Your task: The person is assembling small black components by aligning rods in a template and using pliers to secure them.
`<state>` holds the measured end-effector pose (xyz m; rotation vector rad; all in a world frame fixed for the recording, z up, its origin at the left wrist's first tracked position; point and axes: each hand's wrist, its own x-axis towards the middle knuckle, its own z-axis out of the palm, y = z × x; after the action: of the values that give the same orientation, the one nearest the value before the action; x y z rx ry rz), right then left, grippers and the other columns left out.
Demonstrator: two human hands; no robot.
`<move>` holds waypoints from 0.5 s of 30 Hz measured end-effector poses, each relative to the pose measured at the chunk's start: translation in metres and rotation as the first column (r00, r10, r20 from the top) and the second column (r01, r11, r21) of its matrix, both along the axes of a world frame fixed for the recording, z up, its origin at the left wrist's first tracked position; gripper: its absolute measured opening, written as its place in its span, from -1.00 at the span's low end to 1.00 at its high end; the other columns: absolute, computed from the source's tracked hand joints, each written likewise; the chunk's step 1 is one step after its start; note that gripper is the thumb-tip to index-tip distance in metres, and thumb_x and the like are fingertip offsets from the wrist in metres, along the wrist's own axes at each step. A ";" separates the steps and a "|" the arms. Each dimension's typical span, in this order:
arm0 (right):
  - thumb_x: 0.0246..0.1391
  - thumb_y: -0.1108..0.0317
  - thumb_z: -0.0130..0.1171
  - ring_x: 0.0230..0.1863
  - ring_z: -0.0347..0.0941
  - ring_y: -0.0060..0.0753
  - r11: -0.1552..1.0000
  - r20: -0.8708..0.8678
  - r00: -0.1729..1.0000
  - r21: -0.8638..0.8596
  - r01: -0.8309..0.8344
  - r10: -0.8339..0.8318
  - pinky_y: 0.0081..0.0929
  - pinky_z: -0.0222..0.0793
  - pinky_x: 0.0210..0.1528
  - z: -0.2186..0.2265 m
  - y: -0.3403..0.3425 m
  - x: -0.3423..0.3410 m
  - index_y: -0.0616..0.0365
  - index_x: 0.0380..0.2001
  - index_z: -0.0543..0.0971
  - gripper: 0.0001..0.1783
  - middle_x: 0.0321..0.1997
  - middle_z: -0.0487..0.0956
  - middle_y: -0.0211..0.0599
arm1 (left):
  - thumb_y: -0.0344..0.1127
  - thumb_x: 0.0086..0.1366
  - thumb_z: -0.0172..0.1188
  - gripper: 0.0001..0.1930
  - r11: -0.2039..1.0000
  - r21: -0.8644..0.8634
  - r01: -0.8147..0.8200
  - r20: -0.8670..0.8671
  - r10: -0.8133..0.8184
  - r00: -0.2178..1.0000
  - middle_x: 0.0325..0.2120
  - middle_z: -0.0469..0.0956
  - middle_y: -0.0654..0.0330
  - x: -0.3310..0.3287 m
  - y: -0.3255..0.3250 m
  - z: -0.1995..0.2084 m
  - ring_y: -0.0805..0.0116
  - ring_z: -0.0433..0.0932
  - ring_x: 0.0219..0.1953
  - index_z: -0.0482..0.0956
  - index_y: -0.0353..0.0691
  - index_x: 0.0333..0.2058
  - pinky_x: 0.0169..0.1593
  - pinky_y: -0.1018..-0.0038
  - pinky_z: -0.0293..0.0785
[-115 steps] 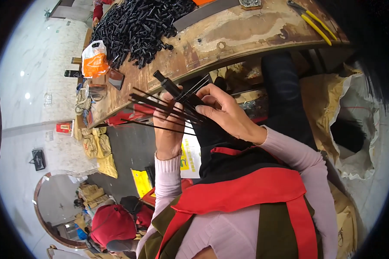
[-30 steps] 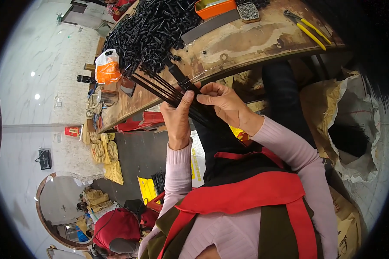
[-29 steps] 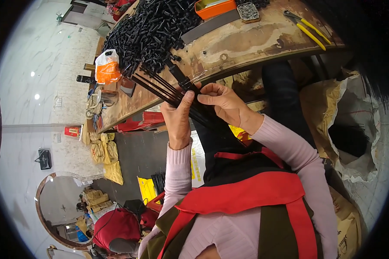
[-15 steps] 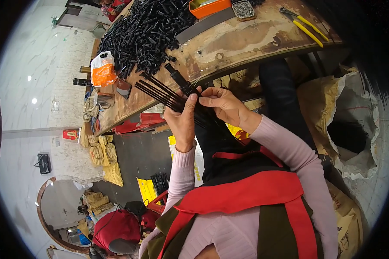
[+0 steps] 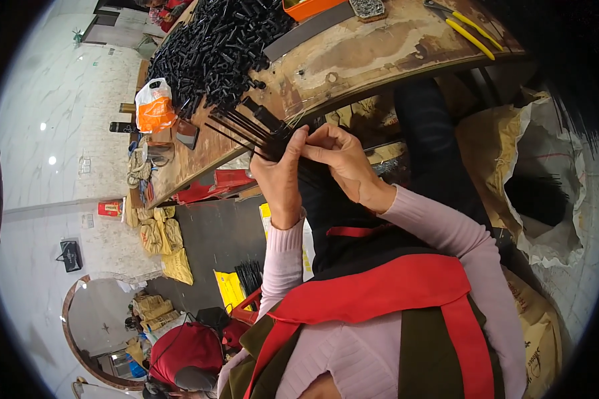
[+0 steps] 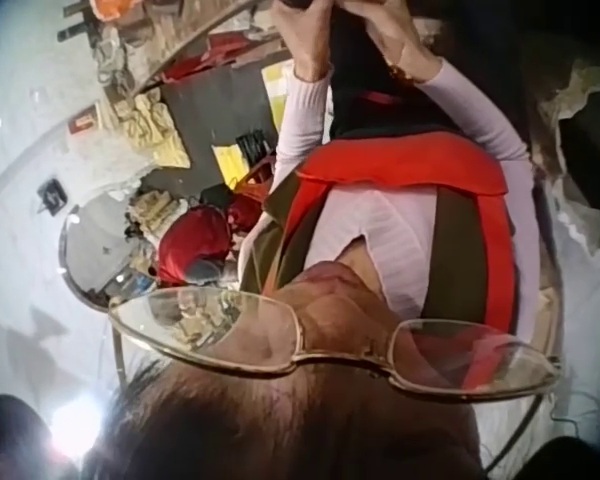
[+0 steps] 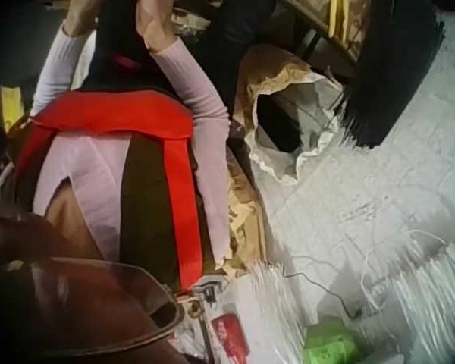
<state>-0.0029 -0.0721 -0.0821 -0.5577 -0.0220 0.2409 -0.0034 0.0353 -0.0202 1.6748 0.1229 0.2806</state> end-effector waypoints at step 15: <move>0.11 0.59 0.24 -0.11 0.50 -0.58 0.994 -0.051 0.997 0.098 -0.056 0.061 -0.64 0.38 0.04 -0.006 -0.002 0.001 0.16 -0.27 0.53 -0.86 -0.23 0.57 -0.41 | -0.49 0.23 0.30 -0.85 0.989 -0.089 0.114 -0.041 -0.118 0.992 -0.28 0.67 0.15 -0.004 0.001 0.005 0.51 0.59 -0.23 0.64 -0.41 -0.23 -0.08 0.57 0.48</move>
<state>-0.0016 -0.0744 -0.0879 -0.4544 0.0020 0.3099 -0.0070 0.0361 -0.0149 1.5963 0.0704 0.1466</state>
